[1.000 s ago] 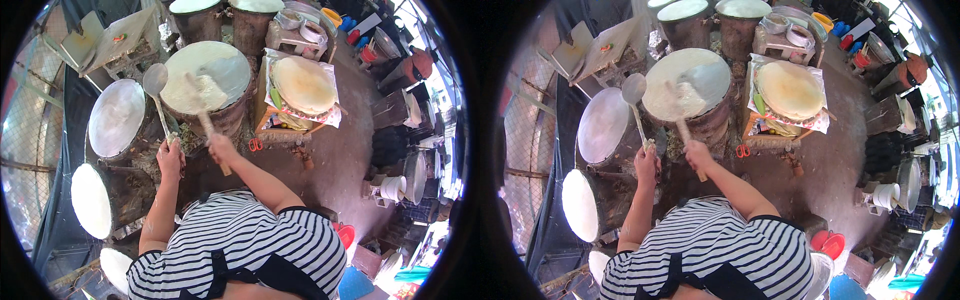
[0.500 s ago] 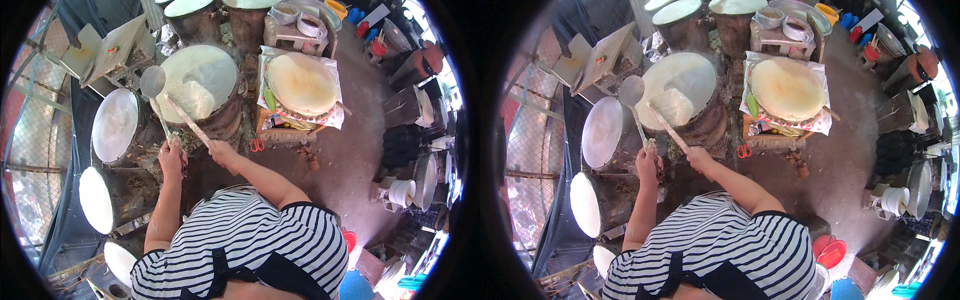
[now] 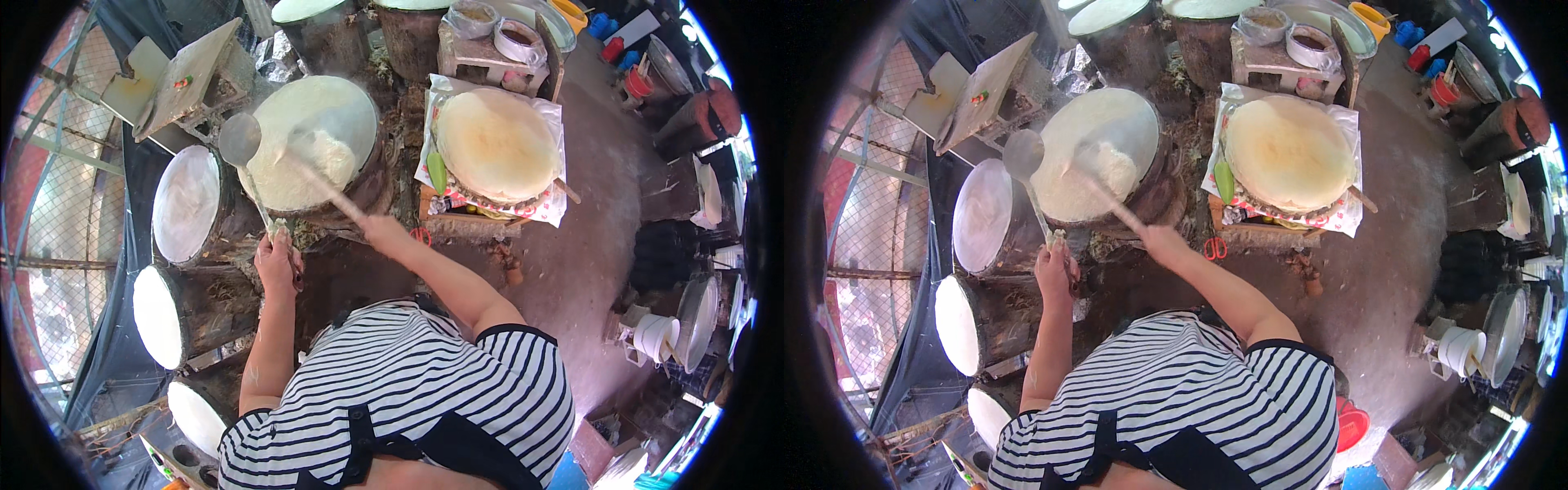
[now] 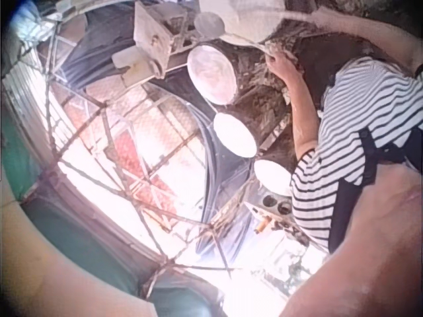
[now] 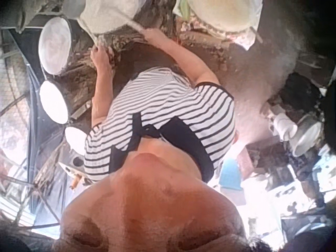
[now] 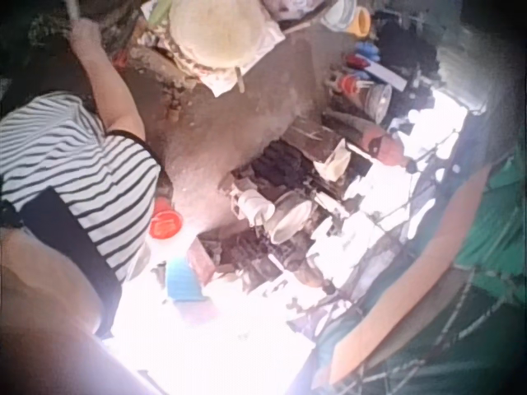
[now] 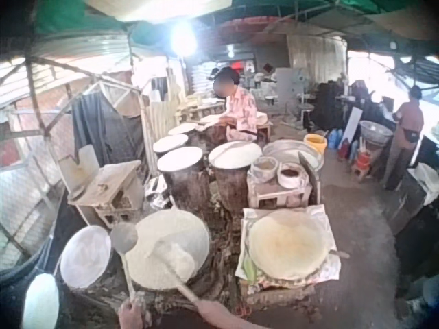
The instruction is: The person ladles batter onto multiple hot cylindrical molds, spreads it evenly with a wooden tool, and removes the cooked crepes as they finish. The crepes are stacked on a nearby surface.
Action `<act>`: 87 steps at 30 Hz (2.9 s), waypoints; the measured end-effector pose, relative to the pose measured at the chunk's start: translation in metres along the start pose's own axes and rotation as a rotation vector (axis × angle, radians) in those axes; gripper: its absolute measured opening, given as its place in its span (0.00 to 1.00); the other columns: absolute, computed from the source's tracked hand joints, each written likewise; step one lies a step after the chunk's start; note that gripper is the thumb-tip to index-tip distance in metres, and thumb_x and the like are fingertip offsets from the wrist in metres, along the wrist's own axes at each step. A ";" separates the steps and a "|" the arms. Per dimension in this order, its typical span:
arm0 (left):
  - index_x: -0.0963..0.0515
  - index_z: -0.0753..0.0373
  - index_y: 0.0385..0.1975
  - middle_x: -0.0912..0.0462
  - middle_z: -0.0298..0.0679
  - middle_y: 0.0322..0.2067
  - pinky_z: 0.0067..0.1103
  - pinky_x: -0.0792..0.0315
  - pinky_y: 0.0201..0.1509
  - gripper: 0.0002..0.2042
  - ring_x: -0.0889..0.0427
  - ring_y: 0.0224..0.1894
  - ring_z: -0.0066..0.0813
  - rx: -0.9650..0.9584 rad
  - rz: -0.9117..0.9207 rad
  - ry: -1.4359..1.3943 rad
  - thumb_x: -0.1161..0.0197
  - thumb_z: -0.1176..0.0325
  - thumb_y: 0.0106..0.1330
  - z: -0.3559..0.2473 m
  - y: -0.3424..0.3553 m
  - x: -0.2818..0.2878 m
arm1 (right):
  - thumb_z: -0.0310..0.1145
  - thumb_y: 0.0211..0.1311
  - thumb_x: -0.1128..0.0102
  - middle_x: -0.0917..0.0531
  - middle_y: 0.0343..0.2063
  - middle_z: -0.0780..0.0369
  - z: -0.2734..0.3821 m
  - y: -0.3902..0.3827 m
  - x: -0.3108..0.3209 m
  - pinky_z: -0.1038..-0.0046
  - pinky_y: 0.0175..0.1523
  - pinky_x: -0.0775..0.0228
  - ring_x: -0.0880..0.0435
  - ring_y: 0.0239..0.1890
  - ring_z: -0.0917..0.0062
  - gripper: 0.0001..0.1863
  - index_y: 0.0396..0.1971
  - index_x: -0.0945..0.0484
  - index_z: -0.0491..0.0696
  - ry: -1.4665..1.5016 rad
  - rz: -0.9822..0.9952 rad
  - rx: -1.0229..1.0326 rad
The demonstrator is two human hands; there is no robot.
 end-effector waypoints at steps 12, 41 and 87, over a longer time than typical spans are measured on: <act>0.33 0.61 0.24 0.34 0.31 0.17 0.18 0.41 0.10 0.09 0.35 0.10 0.19 0.027 -0.063 0.023 0.48 0.66 0.66 0.005 -0.001 -0.015 | 0.26 0.52 0.52 0.25 0.20 0.54 -0.049 0.020 0.075 0.59 0.24 0.30 0.23 0.20 0.59 0.15 0.43 0.30 0.46 -0.131 -0.028 0.016; 0.33 0.61 0.24 0.34 0.30 0.15 0.17 0.40 0.09 0.09 0.35 0.09 0.19 0.083 -0.099 -0.029 0.48 0.67 0.66 0.026 0.052 0.005 | 0.37 0.64 0.61 0.21 0.20 0.48 -0.097 0.107 0.121 0.52 0.31 0.31 0.22 0.23 0.51 0.15 0.48 0.34 0.48 -0.058 -0.258 -0.410; 0.31 0.72 0.46 0.21 0.50 0.36 0.25 0.33 0.48 0.15 0.23 0.41 0.38 -0.372 0.162 0.600 0.47 0.71 0.62 0.017 0.143 0.019 | 0.34 0.64 0.61 0.21 0.28 0.48 0.016 0.040 0.043 0.58 0.35 0.29 0.20 0.33 0.55 0.22 0.58 0.39 0.47 0.114 -0.271 -0.569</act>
Point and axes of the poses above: each hand's wrist, its own y-axis towards the middle knuckle, its own x-axis out of the back of the hand, z = x × y, the point moved 8 cm from there along y, towards the middle knuckle
